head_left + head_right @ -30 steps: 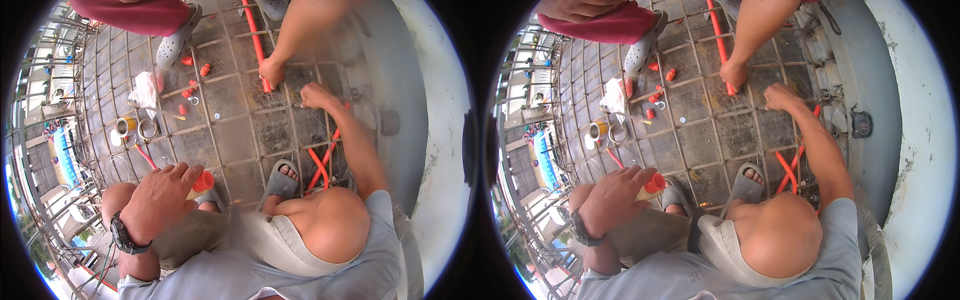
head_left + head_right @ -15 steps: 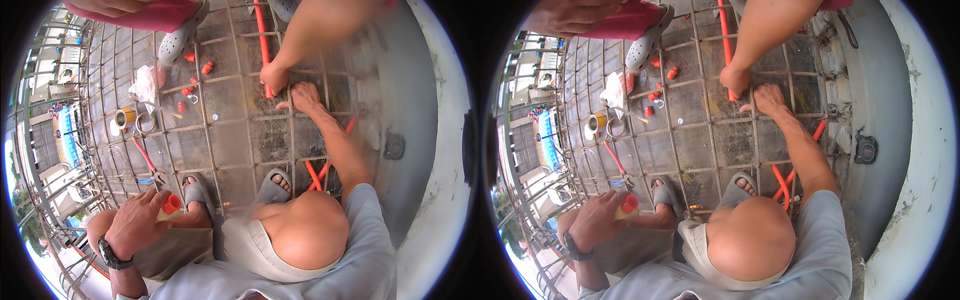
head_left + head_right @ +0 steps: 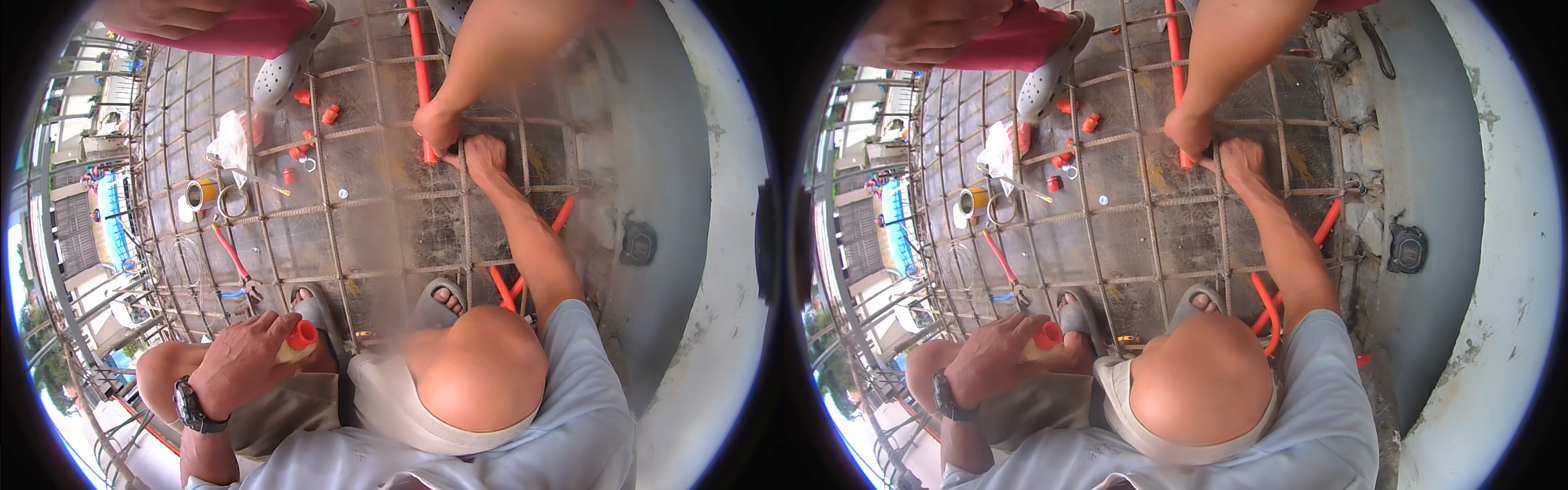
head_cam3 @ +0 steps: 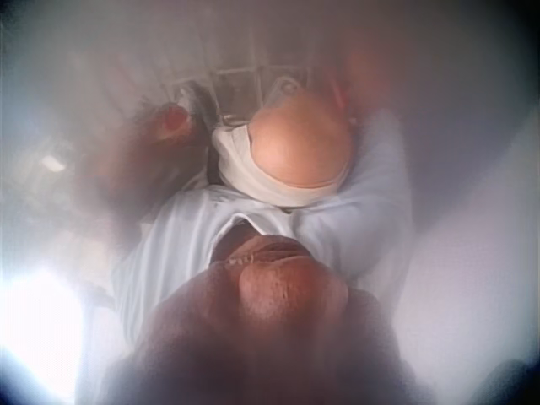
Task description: The person is assembling plumbing components on a construction site. They are wrapping tape around a white plastic fitting and connecting it to red pipes. The person is working on a metal grid floor with various tools and materials scattered around.
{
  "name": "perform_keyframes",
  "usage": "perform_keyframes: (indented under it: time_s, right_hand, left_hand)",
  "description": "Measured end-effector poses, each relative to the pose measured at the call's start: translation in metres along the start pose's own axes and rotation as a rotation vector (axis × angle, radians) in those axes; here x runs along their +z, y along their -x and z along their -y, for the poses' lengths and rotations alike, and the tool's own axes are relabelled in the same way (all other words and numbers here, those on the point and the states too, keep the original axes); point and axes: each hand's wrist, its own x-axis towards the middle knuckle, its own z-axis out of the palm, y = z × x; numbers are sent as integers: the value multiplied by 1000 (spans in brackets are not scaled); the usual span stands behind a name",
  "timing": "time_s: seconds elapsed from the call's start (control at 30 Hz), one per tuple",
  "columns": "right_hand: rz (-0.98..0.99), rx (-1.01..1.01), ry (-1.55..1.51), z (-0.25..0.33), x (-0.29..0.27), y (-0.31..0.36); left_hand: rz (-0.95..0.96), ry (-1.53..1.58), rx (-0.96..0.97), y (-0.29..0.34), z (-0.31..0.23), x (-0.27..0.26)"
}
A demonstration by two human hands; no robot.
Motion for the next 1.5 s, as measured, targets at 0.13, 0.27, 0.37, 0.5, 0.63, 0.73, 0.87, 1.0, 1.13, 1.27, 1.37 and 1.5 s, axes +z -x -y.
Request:
perform_keyframes:
  time_s: [0.13, 0.27, 0.37, 0.5, 0.63, 0.73, 0.87, 1.0, 1.13, 1.27, 1.37, 1.5]
  right_hand:
    - [-131, -24, -92, -4, 8, 5]
    - [-146, -134, -150, -16, -2, 11]
    - [-177, -242, -7, -18, -6, 16]
    - [36, -182, -7, -16, 3, 0]
    - [-142, 125, -29, -14, 13, -12]
    - [-359, 126, -191, -17, 1, 3]
    - [-658, -140, -470, -8, -35, 57]
    - [89, 267, -1302, 42, -53, 109]
    - [409, 530, -1543, 106, -44, 117]
    - [357, 729, -1631, 141, -25, 98]
    - [307, 835, -1639, 145, -17, 74]
    - [315, 917, -1519, 148, -10, 53]
  left_hand:
    - [2, -20, -32, 4, 1, 2]
    - [17, -22, -97, 10, 3, 4]
    - [34, 4, -97, 11, 4, 5]
    - [79, 15, -118, 13, 2, 8]
    - [41, 17, -67, 18, -2, 9]
    - [35, 18, -58, 18, 0, 9]
    - [7, -38, -19, 6, 3, 9]
    - [7, -118, 152, -8, 3, 2]
    - [38, -170, 308, -28, 1, -7]
    - [41, -314, 362, -56, 7, -5]
    - [8, -318, 426, -66, 17, -4]
    - [7, -338, 422, -61, 27, -6]
